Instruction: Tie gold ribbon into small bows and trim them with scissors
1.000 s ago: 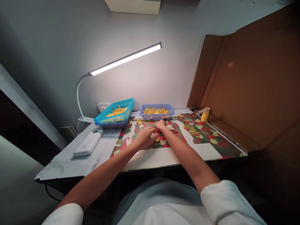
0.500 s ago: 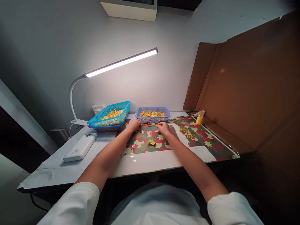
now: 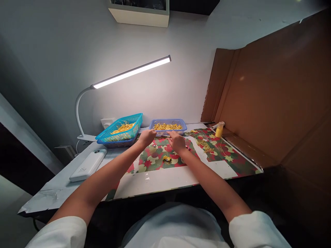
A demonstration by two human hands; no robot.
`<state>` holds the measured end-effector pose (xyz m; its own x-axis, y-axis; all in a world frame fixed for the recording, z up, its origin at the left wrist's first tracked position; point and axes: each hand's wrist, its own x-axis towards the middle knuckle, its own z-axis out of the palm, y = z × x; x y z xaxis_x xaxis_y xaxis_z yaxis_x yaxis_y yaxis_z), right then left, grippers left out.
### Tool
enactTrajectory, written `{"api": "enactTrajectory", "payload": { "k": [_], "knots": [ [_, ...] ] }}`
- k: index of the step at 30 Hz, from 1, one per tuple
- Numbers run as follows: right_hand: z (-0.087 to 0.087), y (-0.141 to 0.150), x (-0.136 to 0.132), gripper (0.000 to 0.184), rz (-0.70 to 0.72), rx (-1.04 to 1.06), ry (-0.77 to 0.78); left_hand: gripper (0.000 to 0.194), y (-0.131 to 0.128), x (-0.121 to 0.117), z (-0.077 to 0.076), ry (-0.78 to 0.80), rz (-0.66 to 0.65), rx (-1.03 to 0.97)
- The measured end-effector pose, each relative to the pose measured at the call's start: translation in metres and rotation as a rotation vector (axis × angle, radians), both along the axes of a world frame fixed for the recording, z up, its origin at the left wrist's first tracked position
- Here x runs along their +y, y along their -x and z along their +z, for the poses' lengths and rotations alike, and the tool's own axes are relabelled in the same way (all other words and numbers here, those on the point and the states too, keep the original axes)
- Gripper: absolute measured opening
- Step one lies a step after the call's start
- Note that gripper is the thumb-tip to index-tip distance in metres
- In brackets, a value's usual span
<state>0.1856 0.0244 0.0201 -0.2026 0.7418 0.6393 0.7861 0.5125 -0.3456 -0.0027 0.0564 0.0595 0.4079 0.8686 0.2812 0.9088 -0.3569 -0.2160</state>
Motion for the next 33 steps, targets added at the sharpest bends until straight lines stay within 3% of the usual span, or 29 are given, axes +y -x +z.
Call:
{"api": "enactTrajectory", "payload": {
  "k": [3, 6, 11, 16, 19, 24, 27, 33],
  "knots": [
    [0.007, 0.004, -0.011, 0.026, -0.09, -0.307, 0.033, 0.028, -0.01, -0.025, 0.003, -0.066, -0.065, -0.015],
    [0.008, 0.007, -0.015, 0.024, -0.152, -0.484, 0.084, 0.029, -0.017, -0.045, 0.001, -0.098, -0.063, -0.002],
    [0.004, 0.008, -0.02, 0.024, -0.215, -0.49, 0.069, 0.026, -0.024, -0.059, -0.009, -0.114, -0.015, -0.107],
    [-0.002, 0.009, -0.028, 0.023, -0.217, -0.419, 0.06, 0.018, -0.027, -0.056, -0.027, -0.048, 0.022, -0.51],
    [-0.008, 0.01, -0.029, 0.019, -0.182, -0.226, 0.062, 0.015, -0.029, -0.053, -0.038, 0.023, 0.003, -0.801],
    [-0.016, 0.015, -0.027, 0.014, -0.041, 0.37, 0.216, 0.012, -0.034, -0.051, -0.05, 0.165, 0.074, -1.205],
    [-0.017, 0.016, -0.028, 0.011, 0.017, 0.672, 0.291, 0.012, -0.037, -0.054, -0.054, 0.15, 0.057, -1.32],
    [-0.018, 0.018, -0.031, 0.015, 0.131, 1.024, 0.368, 0.009, -0.04, -0.061, -0.056, 0.102, -0.053, -1.46]
  ]
}}
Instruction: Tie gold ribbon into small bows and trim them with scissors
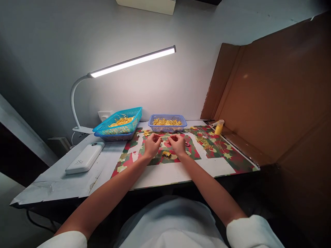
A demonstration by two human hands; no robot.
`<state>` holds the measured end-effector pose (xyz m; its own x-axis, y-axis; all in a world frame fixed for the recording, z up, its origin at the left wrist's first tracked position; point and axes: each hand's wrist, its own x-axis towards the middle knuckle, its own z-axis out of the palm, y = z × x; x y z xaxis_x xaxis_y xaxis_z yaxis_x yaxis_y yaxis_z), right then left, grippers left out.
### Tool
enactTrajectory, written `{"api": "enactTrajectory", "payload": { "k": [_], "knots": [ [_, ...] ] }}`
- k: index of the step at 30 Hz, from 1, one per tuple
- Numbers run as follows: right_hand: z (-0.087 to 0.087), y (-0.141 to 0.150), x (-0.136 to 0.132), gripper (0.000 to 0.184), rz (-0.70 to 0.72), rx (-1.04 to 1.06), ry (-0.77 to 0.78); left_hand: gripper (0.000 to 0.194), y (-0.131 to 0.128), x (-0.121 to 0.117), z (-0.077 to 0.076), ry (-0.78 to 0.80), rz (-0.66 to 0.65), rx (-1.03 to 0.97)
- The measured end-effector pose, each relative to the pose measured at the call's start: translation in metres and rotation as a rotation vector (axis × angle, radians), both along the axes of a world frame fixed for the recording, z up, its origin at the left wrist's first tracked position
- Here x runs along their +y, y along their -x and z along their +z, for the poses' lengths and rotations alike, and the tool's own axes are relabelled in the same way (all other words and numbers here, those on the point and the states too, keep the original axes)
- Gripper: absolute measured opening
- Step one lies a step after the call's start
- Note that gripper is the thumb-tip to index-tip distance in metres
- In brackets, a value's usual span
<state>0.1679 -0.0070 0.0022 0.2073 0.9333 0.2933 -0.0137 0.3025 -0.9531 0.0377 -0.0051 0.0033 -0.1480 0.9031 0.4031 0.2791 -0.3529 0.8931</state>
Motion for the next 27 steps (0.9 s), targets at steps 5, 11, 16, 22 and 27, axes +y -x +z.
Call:
{"api": "enactTrajectory", "payload": {
  "k": [5, 11, 16, 22, 27],
  "knots": [
    [-0.0051, 0.0062, 0.0004, 0.024, 0.08, 0.186, -0.027, 0.018, -0.0019, -0.0035, 0.001, -0.082, -0.03, -0.054],
    [-0.0042, 0.01, -0.0006, 0.026, 0.089, 0.221, -0.021, 0.026, -0.0041, -0.0046, -0.0006, -0.077, -0.08, -0.122],
    [-0.0045, 0.008, 0.0008, 0.022, 0.064, 0.209, -0.043, 0.03, -0.0024, -0.001, -0.0047, -0.028, -0.112, -0.192],
    [-0.0067, 0.0067, 0.0037, 0.028, 0.106, 0.193, -0.058, 0.03, 0.0026, 0.0004, -0.0024, -0.043, -0.133, -0.245],
    [-0.0064, 0.0067, 0.0027, 0.033, 0.161, 0.194, -0.056, 0.03, 0.0021, -0.0014, -0.0015, -0.064, -0.149, -0.216]
  ]
}}
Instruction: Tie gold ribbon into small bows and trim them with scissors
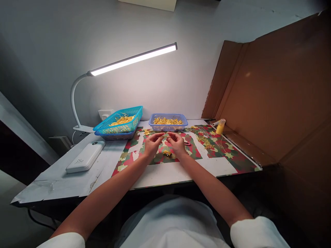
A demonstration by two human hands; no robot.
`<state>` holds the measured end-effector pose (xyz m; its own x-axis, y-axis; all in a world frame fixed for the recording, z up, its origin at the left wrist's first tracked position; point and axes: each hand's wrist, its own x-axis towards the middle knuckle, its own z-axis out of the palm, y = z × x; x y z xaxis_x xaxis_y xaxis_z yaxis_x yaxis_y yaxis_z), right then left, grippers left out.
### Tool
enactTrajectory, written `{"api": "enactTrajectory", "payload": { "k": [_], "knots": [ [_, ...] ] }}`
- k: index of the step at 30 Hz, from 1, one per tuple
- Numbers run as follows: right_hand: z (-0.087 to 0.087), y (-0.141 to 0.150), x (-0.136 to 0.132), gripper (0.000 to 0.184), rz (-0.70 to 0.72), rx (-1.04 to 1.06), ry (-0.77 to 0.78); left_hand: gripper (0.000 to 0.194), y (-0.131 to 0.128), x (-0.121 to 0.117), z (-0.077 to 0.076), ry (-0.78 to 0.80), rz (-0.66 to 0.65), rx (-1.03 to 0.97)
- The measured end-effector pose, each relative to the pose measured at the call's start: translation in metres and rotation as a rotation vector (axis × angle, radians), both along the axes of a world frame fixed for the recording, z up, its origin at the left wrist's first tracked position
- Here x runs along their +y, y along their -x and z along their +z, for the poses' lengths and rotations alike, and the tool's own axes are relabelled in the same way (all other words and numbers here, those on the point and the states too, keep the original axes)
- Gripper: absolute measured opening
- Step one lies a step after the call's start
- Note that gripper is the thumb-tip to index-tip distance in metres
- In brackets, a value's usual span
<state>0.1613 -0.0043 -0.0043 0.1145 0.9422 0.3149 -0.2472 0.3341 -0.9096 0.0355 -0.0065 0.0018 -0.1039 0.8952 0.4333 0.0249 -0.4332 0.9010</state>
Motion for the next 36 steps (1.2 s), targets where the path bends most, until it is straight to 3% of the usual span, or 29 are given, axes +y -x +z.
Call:
{"api": "enactTrajectory", "payload": {
  "k": [12, 21, 36],
  "knots": [
    [-0.002, -0.002, 0.0, 0.024, -0.054, -0.109, -0.024, 0.023, 0.0, -0.004, -0.002, -0.134, 0.065, 0.166],
    [-0.003, 0.0, -0.002, 0.022, -0.051, -0.156, -0.074, 0.027, 0.0, -0.01, 0.003, -0.19, 0.123, 0.312],
    [0.004, -0.005, -0.012, 0.02, -0.219, -0.389, -0.249, 0.028, 0.002, -0.006, 0.0, -0.194, 0.122, 0.222]
  ]
}}
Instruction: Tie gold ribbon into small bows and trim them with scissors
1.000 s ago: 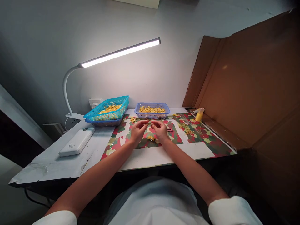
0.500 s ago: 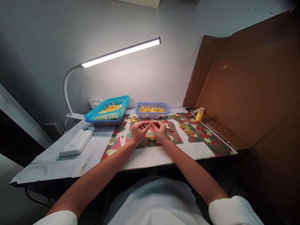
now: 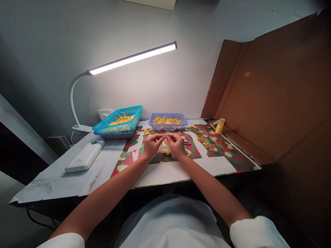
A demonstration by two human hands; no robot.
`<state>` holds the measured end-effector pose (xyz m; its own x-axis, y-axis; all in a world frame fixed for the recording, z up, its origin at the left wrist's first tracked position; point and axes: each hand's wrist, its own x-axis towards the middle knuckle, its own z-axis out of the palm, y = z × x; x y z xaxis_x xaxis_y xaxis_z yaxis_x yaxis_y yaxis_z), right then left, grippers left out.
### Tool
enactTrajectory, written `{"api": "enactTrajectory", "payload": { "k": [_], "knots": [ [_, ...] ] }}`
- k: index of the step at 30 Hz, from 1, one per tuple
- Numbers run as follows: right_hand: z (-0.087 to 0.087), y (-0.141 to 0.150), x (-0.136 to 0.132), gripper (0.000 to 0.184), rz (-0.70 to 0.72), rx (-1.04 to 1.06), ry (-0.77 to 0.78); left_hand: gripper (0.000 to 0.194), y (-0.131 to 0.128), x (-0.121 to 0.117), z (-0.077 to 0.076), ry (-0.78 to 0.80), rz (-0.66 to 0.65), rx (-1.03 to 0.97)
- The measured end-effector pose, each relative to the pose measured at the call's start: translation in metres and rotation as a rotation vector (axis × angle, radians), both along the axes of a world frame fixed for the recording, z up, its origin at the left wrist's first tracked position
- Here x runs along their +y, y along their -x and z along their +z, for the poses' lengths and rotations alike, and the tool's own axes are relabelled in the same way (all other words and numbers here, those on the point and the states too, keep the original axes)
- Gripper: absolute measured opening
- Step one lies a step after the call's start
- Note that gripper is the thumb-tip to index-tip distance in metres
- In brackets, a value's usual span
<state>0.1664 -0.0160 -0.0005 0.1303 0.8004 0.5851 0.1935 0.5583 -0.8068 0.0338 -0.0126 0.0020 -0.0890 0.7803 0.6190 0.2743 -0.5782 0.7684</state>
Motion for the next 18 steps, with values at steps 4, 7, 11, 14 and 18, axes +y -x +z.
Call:
{"api": "enactTrajectory", "payload": {
  "k": [4, 7, 11, 14, 18],
  "knots": [
    [0.0001, -0.0004, 0.0, 0.02, -0.009, 0.011, 0.01, 0.027, 0.0001, 0.0006, -0.0011, 0.008, 0.002, -0.003],
    [0.0, -0.0006, 0.0006, 0.021, -0.001, 0.047, 0.044, 0.027, 0.0002, 0.0012, -0.0019, 0.011, 0.004, -0.01],
    [-0.0001, -0.0007, 0.0013, 0.022, 0.023, 0.093, 0.074, 0.027, -0.0001, 0.0016, -0.0021, 0.025, -0.018, -0.03],
    [0.0002, -0.0007, 0.0009, 0.022, 0.032, 0.108, 0.091, 0.028, -0.0006, 0.0014, -0.0019, 0.029, -0.032, -0.046],
    [0.0002, -0.0011, 0.0006, 0.022, 0.029, 0.127, 0.12, 0.027, -0.0005, 0.001, -0.0017, 0.028, -0.03, -0.045]
  ]
}}
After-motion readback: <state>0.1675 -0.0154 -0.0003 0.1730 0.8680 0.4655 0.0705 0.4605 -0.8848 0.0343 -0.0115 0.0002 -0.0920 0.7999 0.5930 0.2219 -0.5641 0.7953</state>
